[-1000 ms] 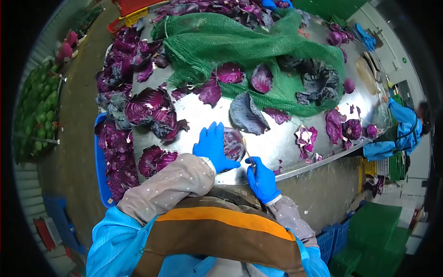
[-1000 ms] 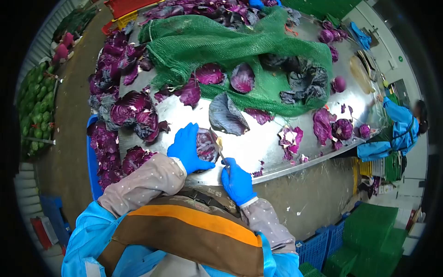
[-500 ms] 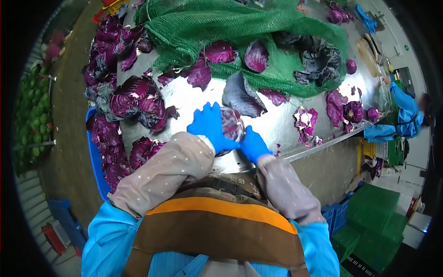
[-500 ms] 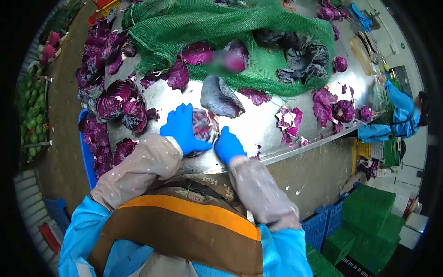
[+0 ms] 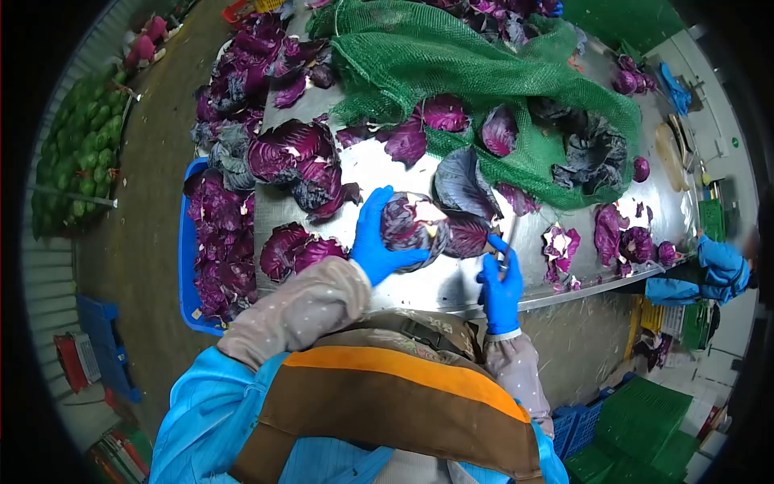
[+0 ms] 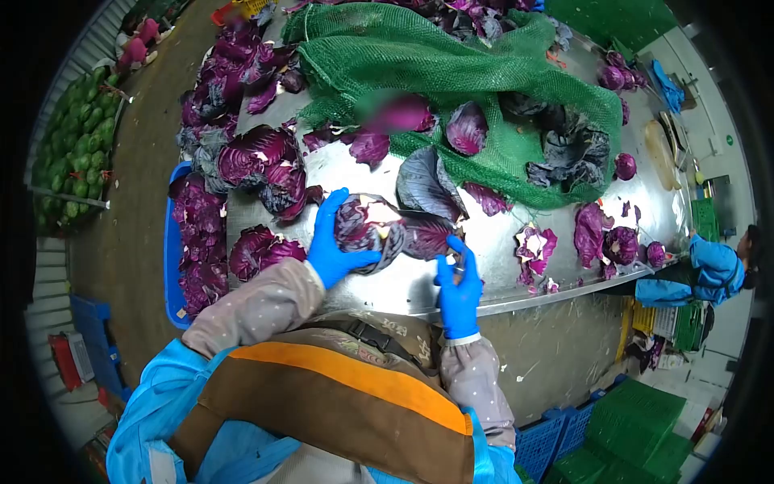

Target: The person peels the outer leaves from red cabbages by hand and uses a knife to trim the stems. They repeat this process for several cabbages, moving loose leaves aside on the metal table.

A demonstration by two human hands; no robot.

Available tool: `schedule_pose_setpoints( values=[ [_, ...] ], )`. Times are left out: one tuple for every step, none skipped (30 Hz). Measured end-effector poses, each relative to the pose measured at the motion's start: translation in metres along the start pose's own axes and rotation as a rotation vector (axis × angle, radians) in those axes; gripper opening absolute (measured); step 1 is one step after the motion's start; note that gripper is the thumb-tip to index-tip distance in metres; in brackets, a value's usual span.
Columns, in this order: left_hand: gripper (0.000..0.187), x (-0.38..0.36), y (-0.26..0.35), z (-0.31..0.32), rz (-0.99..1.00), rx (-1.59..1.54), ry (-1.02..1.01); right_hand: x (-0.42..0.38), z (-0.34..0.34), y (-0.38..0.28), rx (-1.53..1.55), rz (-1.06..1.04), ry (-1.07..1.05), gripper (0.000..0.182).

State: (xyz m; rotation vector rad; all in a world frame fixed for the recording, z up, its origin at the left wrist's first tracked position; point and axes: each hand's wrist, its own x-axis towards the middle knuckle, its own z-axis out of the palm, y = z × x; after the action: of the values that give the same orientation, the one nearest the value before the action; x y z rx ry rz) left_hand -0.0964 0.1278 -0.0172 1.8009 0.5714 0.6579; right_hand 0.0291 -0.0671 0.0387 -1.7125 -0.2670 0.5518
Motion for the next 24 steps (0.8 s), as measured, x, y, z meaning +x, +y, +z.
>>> schedule_pose_setpoints(
  values=[
    [0.113, -0.004, 0.009, 0.012, 0.023, 0.042, 0.101, -0.002, 0.01, -0.009, -0.036, 0.013, -0.091, 0.057],
    [0.112, -0.009, 0.019, 0.017, 0.041, 0.193, 0.144, 0.004, 0.022, -0.011, -0.142, 0.131, -0.155, 0.064],
    [0.105, -0.015, 0.013, 0.022, 0.083, 0.162, 0.208, 0.006, 0.03, -0.007, -0.171, 0.129, -0.191, 0.07],
    [0.097, -0.023, 0.018, 0.015, -0.054, -0.02, 0.133, 0.007, 0.038, -0.002, -0.201, 0.126, -0.226, 0.076],
    [0.089, -0.028, 0.022, -0.002, -0.193, -0.2, 0.063, 0.008, 0.043, 0.003, -0.155, -0.001, -0.24, 0.081],
    [0.077, -0.028, 0.02, -0.03, -0.29, -0.025, -0.147, 0.006, 0.04, -0.006, -0.142, -0.068, -0.316, 0.084],
    [0.084, -0.008, 0.044, -0.057, -0.564, 0.002, -0.387, 0.007, 0.04, -0.001, -0.127, -0.159, -0.383, 0.084],
    [0.091, 0.002, 0.04, -0.062, -0.226, 0.23, -0.323, 0.008, 0.039, 0.01, -0.112, -0.246, -0.452, 0.084],
    [0.098, 0.01, 0.037, -0.066, 0.113, 0.449, -0.251, 0.004, 0.034, 0.009, -0.238, -0.26, -0.437, 0.081],
    [0.114, 0.018, 0.025, -0.057, 0.288, 0.332, -0.351, 0.0, 0.03, 0.008, -0.366, -0.275, -0.422, 0.078],
    [0.125, 0.009, 0.005, -0.036, -0.124, -0.174, -0.592, -0.004, 0.025, 0.007, -0.493, -0.288, -0.408, 0.075],
    [0.127, 0.007, 0.019, -0.032, -0.074, 0.067, -0.597, -0.011, 0.02, 0.004, -0.56, -0.252, -0.304, 0.073],
    [0.129, 0.007, 0.035, -0.029, -0.027, 0.305, -0.597, -0.019, 0.016, -0.002, -0.626, -0.211, -0.199, 0.072],
    [0.13, 0.006, 0.044, -0.021, -0.098, 0.432, -0.633, -0.029, 0.012, -0.013, -0.726, -0.213, -0.198, 0.069],
    [0.13, 0.004, 0.053, -0.014, -0.141, 0.48, -0.631, -0.036, 0.012, -0.012, -0.73, -0.221, -0.188, 0.066],
    [0.13, 0.001, 0.064, -0.007, -0.187, 0.526, -0.628, -0.043, 0.014, -0.012, -0.736, -0.228, -0.181, 0.063],
    [0.129, 0.001, 0.072, -0.001, -0.23, 0.574, -0.619, -0.048, 0.015, -0.011, -0.742, -0.242, -0.175, 0.061],
    [0.128, 0.003, 0.076, 0.002, -0.296, 0.543, -0.639, -0.048, 0.014, -0.005, -0.76, -0.288, -0.186, 0.059],
    [0.128, 0.002, 0.073, 0.006, -0.306, 0.518, -0.594, -0.047, 0.014, -0.002, -0.781, -0.289, -0.174, 0.06],
    [0.128, -0.002, 0.066, 0.01, -0.318, 0.495, -0.551, -0.047, 0.016, 0.002, -0.8, -0.287, -0.162, 0.06],
    [0.128, -0.004, 0.063, 0.012, -0.332, 0.474, -0.511, -0.047, 0.016, 0.006, -0.817, -0.281, -0.15, 0.06],
    [0.13, -0.005, 0.066, 0.011, -0.362, 0.461, -0.533, -0.042, 0.017, 0.013, -0.774, -0.226, -0.151, 0.056],
    [0.13, -0.009, 0.064, 0.012, -0.362, 0.45, -0.495, -0.04, 0.02, 0.02, -0.655, -0.193, -0.135, 0.055],
    [0.131, -0.012, 0.064, 0.014, -0.359, 0.437, -0.452, -0.036, 0.026, 0.024, -0.538, -0.165, -0.118, 0.054]
  ],
)
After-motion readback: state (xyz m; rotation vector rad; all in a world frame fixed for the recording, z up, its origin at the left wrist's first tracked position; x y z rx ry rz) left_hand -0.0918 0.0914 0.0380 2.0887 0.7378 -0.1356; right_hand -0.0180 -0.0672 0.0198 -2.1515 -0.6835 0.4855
